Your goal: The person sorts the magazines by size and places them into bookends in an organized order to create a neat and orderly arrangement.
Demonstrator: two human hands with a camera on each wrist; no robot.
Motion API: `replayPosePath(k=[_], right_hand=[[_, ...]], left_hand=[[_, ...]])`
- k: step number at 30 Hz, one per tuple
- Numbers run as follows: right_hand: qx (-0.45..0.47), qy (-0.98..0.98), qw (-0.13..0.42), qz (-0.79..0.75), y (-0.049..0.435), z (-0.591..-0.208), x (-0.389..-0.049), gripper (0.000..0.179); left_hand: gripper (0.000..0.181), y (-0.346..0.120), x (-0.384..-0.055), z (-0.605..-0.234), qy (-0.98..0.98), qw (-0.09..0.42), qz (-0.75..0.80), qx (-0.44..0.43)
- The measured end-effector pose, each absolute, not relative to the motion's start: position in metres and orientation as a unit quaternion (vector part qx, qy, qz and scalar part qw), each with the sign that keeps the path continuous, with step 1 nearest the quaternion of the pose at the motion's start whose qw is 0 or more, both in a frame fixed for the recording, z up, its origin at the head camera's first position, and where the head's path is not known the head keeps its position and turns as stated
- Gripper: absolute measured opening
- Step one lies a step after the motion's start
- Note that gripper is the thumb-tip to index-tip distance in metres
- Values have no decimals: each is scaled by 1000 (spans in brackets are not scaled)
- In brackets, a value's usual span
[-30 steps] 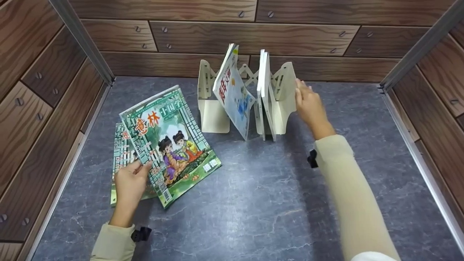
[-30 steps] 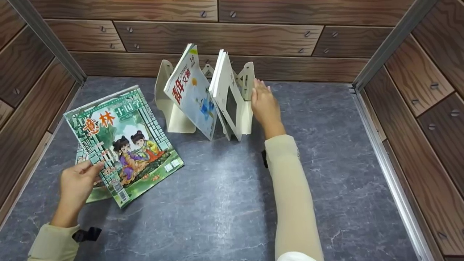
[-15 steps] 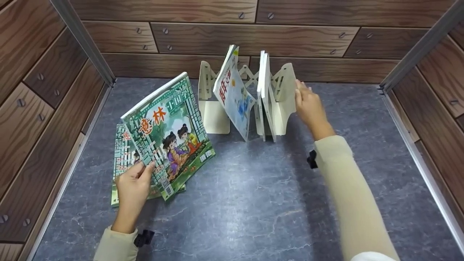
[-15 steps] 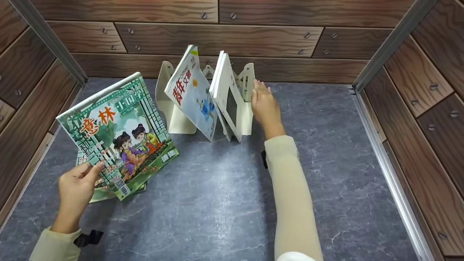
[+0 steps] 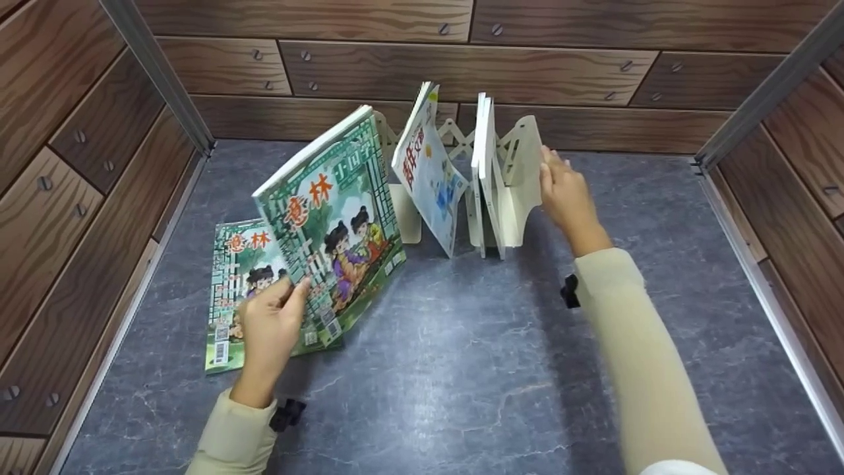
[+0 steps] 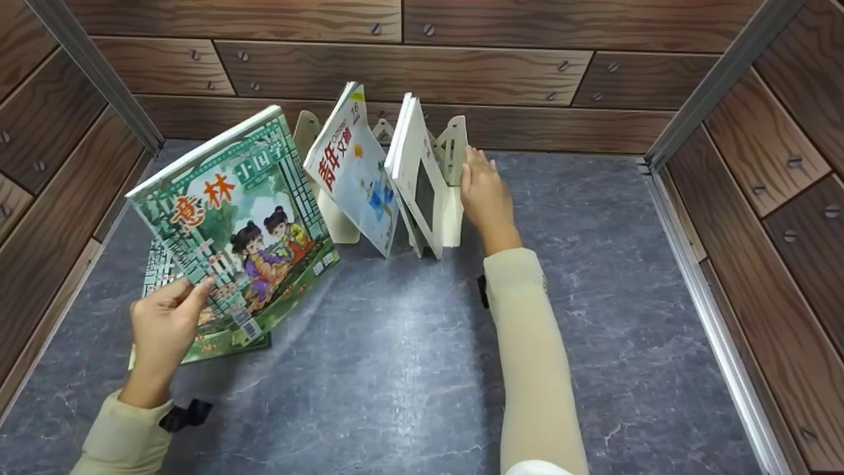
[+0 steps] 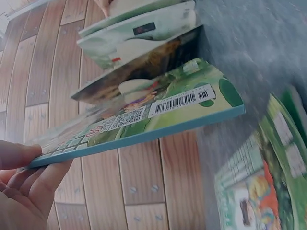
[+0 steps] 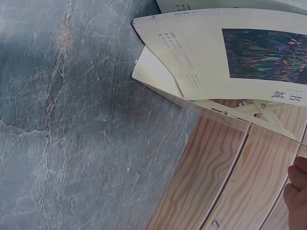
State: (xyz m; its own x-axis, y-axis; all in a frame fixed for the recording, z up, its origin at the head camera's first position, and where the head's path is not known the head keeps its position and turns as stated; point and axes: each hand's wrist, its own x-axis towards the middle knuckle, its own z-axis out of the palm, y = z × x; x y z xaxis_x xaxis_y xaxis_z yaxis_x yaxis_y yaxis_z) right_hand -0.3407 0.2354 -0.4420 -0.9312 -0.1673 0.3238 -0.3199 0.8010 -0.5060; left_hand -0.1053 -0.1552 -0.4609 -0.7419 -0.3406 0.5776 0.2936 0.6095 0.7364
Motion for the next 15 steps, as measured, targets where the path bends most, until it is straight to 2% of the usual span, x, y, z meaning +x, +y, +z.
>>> replayPosePath(k=[10,12,15], right_hand=[[129,-940,127,290,235,-442,-340,46],[129,-939,132,289,235,-442,-339,46],[127,-939,131,292,235,-442,-339,46]], left_hand=[[46,-122,-144,-470,-805,430,-409,-10],[40,-115,-150,-471,-806,435,-402,-4],[19,-104,-160,-474,-804,438,-402,-3]])
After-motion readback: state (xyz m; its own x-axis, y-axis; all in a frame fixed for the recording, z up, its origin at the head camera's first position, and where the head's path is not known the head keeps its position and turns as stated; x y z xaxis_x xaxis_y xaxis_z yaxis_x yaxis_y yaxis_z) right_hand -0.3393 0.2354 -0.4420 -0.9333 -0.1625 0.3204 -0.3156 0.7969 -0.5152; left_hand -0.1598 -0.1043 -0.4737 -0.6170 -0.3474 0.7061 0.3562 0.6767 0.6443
